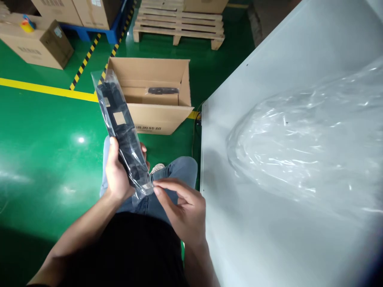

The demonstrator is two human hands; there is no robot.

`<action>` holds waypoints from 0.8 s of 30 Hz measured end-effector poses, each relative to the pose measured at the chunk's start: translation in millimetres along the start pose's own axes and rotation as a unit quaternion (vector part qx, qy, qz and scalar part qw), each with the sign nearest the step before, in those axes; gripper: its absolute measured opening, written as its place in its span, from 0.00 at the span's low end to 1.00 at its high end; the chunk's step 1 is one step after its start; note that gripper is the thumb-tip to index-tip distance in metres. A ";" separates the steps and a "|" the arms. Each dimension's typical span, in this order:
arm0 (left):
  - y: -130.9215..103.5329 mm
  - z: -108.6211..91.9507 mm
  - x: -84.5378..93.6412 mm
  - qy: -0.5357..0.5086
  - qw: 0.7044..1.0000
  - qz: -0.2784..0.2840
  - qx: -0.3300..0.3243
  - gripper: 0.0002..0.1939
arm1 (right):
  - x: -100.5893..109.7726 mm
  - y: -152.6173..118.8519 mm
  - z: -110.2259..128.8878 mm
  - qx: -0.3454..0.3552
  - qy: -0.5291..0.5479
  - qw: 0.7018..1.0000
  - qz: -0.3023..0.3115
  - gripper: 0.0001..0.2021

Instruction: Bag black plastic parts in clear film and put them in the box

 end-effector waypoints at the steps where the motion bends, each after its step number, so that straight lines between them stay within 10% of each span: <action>1: 1.9 -1.4 0.3 -0.010 1.000 -0.004 0.001 0.28 | 0.0 -1.1 -0.5 0.012 -0.014 1.000 -0.017 0.07; 9: 4.6 -2.2 -0.7 -0.035 0.999 -0.013 -0.017 0.29 | -20.8 -3.7 0.3 0.123 -0.150 0.979 -0.063 0.11; 24: -2.2 -2.5 -6.5 0.030 0.998 -0.013 -0.057 0.25 | -13.7 -0.7 1.0 0.085 -0.135 0.986 -0.043 0.10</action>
Point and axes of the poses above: each hand's wrist, its own y-axis towards the middle knuckle, its own x-axis out of the back of the hand, z = x × y, the point moved 1 cm from there along y, towards the middle knuckle, and after that the axes turned 15 degrees about z, right-handed, at the moved point
